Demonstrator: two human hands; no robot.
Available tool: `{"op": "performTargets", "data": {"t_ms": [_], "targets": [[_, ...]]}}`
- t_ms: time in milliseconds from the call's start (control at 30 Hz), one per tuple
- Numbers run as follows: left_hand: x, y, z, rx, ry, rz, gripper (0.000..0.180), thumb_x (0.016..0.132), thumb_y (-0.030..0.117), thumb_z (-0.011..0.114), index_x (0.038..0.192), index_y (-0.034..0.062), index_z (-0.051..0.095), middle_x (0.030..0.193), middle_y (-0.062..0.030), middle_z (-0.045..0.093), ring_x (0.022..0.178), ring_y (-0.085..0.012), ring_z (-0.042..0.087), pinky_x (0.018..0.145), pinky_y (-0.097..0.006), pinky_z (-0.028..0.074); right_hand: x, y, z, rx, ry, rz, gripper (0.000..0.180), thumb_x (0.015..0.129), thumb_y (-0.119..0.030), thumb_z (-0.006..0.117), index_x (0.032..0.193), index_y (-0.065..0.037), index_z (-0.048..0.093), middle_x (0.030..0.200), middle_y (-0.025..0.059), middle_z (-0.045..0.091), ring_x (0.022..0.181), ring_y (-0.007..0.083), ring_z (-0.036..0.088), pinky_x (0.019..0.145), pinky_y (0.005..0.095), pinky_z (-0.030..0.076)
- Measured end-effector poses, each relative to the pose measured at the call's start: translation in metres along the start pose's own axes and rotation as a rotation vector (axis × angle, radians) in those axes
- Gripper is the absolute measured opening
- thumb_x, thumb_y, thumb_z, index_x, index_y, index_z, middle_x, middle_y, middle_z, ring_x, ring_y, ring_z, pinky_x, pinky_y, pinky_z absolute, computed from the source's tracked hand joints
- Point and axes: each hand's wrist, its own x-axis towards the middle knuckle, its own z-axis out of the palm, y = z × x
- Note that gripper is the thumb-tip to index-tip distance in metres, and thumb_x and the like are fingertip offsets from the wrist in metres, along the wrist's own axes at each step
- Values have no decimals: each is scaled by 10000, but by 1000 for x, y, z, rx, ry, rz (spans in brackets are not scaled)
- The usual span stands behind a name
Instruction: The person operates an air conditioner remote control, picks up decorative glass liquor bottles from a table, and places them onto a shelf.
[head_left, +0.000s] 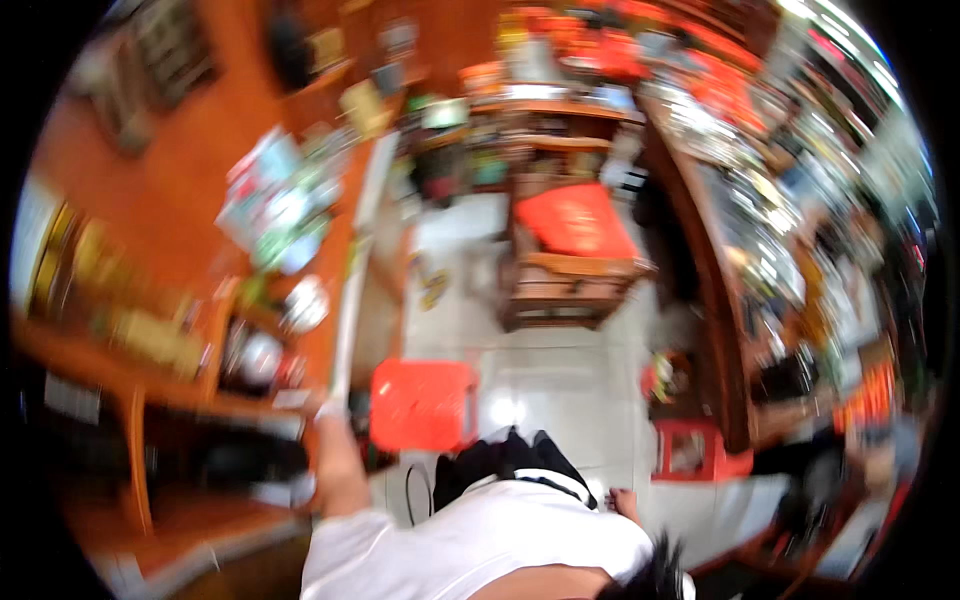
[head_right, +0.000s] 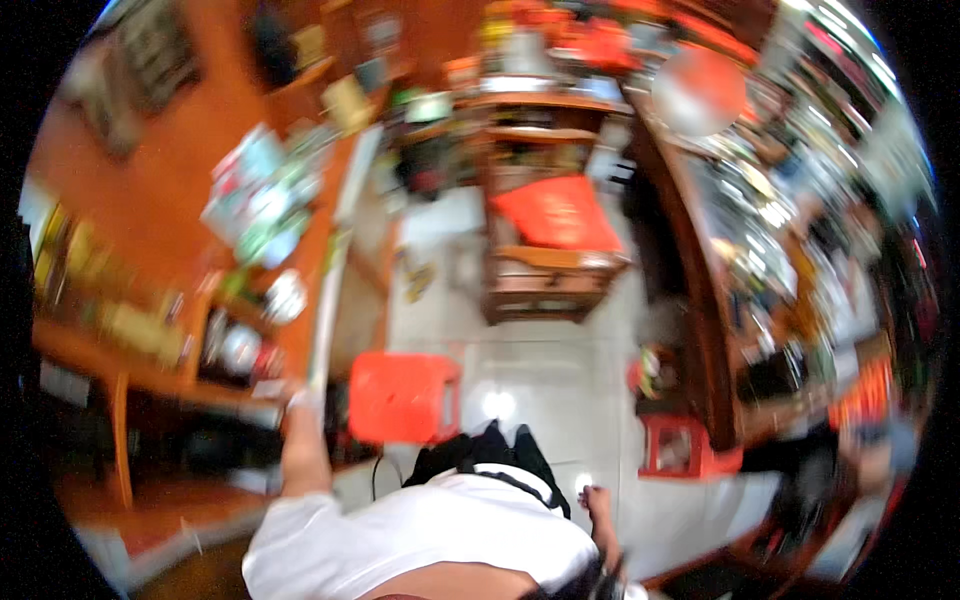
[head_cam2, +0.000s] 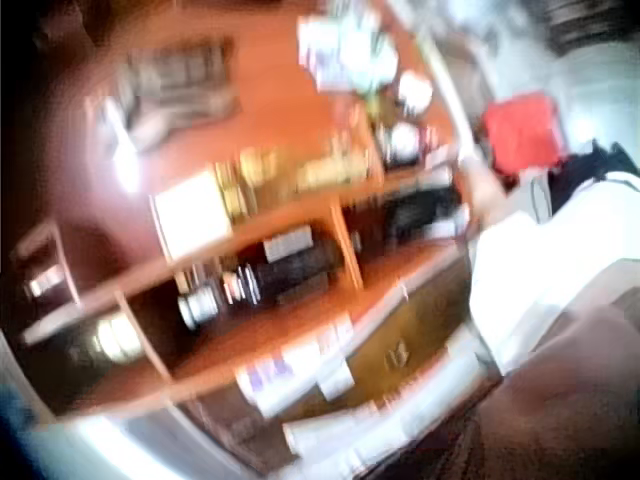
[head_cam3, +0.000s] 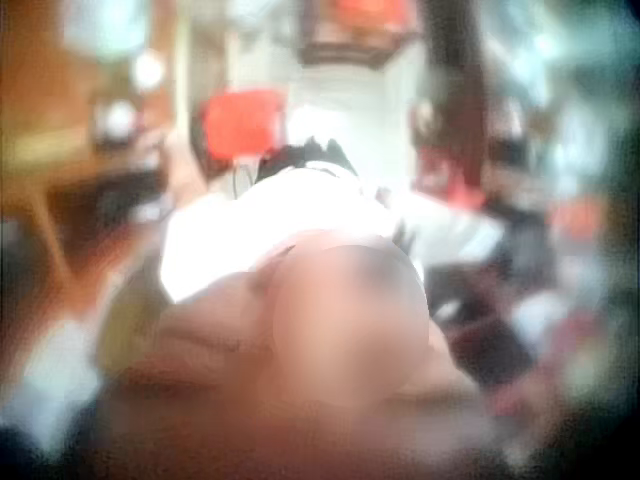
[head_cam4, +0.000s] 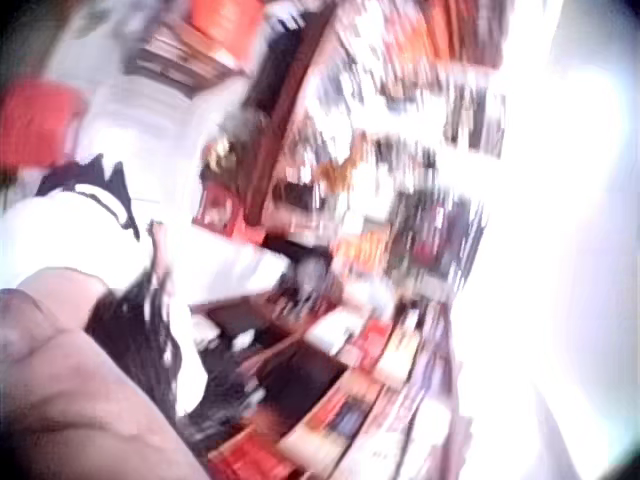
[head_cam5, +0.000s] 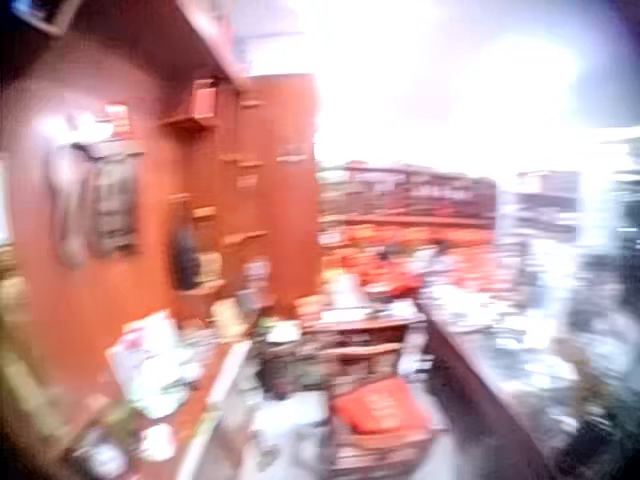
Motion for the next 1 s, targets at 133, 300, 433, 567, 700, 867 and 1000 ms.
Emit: {"op": "performTargets", "data": {"t_ms": [133, 300, 433, 567, 700, 867, 1000], "targets": [[15, 1, 26, 259, -23, 184, 367, 726, 214, 557, 1006, -8, 474, 817, -124, 571, 629, -225, 559, 527, -369, 461, -5, 5, 11, -35, 126, 32, 149, 750, -151, 567, 725, -4, 583, 623, 80, 594, 464, 152, 557, 396, 266, 445], [-5, 2, 66, 452, -82, 327, 350, 720, 201, 551, 985, -18, 485, 819, -137, 574, 639, -235, 557, 541, -373, 457, -43, 26, -5, -72, 236, 120, 203, 741, -193, 591, 751, 9, 601, 632, 79, 606, 480, 144, 575, 408, 269, 460], [-7, 0, 75, 526, -79, 396, 337, 716, 191, 547, 969, -26, 494, 821, -147, 575, 648, -243, 556, 553, -376, 455, -57, 53, 0, -36, 249, 203, 222, 739, -200, 596, 773, 20, 606, 638, 73, 610, 472, 140, 572, 402, 266, 457], [-11, -4, 68, 561, -40, 414, 324, 712, 180, 542, 952, -34, 503, 823, -158, 577, 656, -251, 555, 564, -379, 453, -61, 70, 7, -66, 255, 206, 214, 717, -194, 597, 736, 18, 614, 623, 78, 610, 462, 136, 563, 417, 269, 466], [-16, -4, 64, 575, 7, 425, 313, 707, 170, 538, 936, -42, 512, 824, -168, 579, 664, -258, 554, 576, -383, 450, -53, 71, 7, -63, 270, 176, 210, 692, -192, 603, 701, 17, 622, 603, 79, 608, 452, 136, 553, 435, 267, 476], [-32, -3, 59, 558, 60, 448, 299, 702, 157, 532, 915, -52, 524, 827, -181, 581, 674, -268, 552, 591, -387, 447, -20, 71, -3, -59, 222, 165, 215, 691, -195, 606, 701, 19, 625, 595, 80, 605, 449, 134, 550, 432, 269, 477], [-59, -1, 58, 518, 89, 463, 288, 698, 146, 527, 899, -60, 533, 828, -191, 583, 683, -276, 551, 602, -390, 444, 18, 56, -26, -45, 203, 124, 207, 696, -184, 603, 716, 21, 627, 605, 88, 608, 459, 141, 561, 435, 273, 482]]}}
